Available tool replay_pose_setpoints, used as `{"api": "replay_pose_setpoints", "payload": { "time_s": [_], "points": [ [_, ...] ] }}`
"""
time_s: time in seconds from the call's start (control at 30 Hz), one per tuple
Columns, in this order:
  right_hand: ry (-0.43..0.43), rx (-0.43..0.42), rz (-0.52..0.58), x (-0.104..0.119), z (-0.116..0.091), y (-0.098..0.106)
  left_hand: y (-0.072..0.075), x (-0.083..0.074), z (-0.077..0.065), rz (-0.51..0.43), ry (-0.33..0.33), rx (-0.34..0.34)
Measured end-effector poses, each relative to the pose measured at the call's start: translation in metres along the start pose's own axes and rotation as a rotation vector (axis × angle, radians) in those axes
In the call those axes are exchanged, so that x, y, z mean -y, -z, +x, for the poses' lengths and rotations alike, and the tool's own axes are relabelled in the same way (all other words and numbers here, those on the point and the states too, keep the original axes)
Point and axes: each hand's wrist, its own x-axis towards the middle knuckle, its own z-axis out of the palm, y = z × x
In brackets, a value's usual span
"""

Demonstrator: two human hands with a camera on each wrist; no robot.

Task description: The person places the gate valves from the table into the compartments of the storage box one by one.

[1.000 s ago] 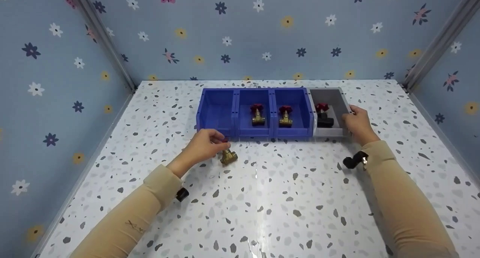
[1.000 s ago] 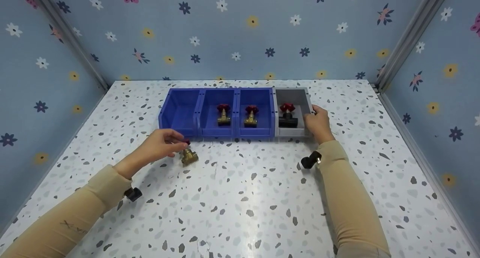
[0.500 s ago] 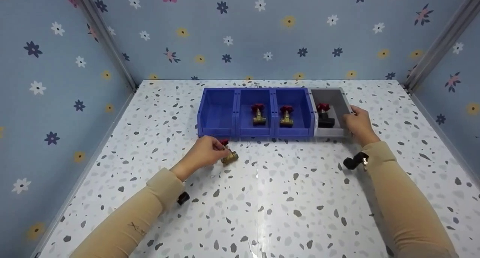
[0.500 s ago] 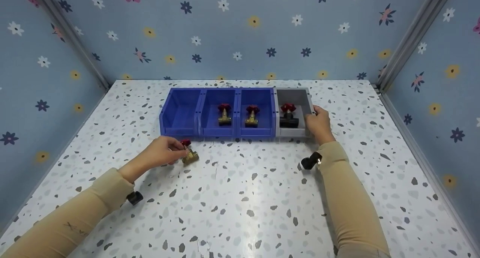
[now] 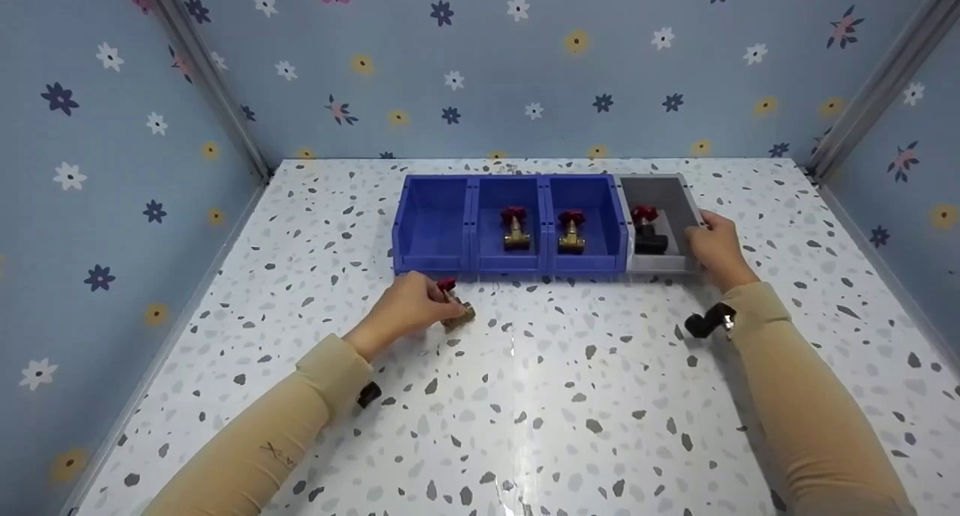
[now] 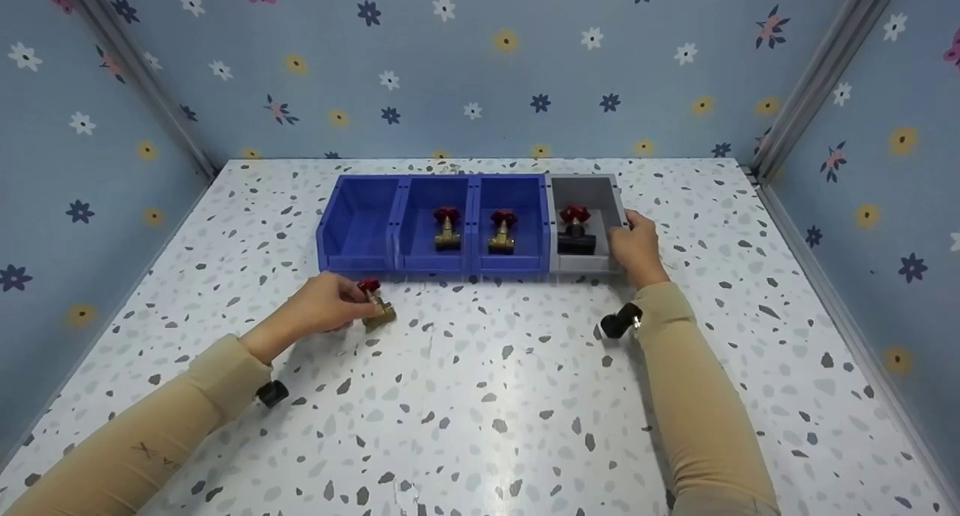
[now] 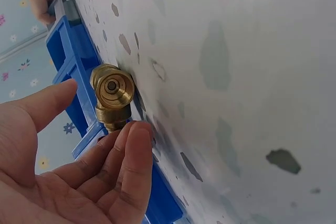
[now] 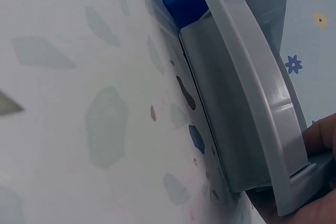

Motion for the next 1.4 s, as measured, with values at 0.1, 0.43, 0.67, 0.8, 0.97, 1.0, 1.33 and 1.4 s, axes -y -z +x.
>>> {"api": "replay_pose_setpoints", "payload": {
  "time_s": [0.1, 0.43, 0.67, 0.8, 0.97, 1.0, 1.33, 1.4],
  "points": [
    [0.004, 0.002, -0.019, 0.001, 0.0, 0.001, 0.001, -0.001, 0.001, 0.001, 0.029, -0.007],
    [-0.005, 0.011, -0.018, 0.002, 0.0, 0.0, -0.001, 0.0, 0.004, 0.072, 0.073, -0.039],
    [0.005, 0.013, -0.007, 0.002, -0.001, -0.001, -0.009, -0.002, 0.008, 0.139, 0.056, -0.038],
    [0.022, 0.004, -0.015, 0.001, -0.002, -0.002, -0.012, -0.004, 0.008, 0.184, 0.07, -0.059],
    [0.016, -0.002, -0.03, 0.002, 0.0, -0.001, -0.015, -0.005, 0.01, 0.207, 0.076, -0.073],
    [0.011, -0.003, -0.03, 0.002, 0.0, -0.001, -0.016, -0.005, 0.011, 0.21, 0.075, -0.074],
    [0.0, -0.003, -0.025, 0.002, 0.0, 0.0, -0.017, -0.005, 0.012, 0.22, 0.073, -0.063],
    [0.002, -0.002, -0.017, 0.002, 0.0, 0.0, -0.015, -0.004, 0.01, 0.189, 0.078, -0.046]
  ]
}}
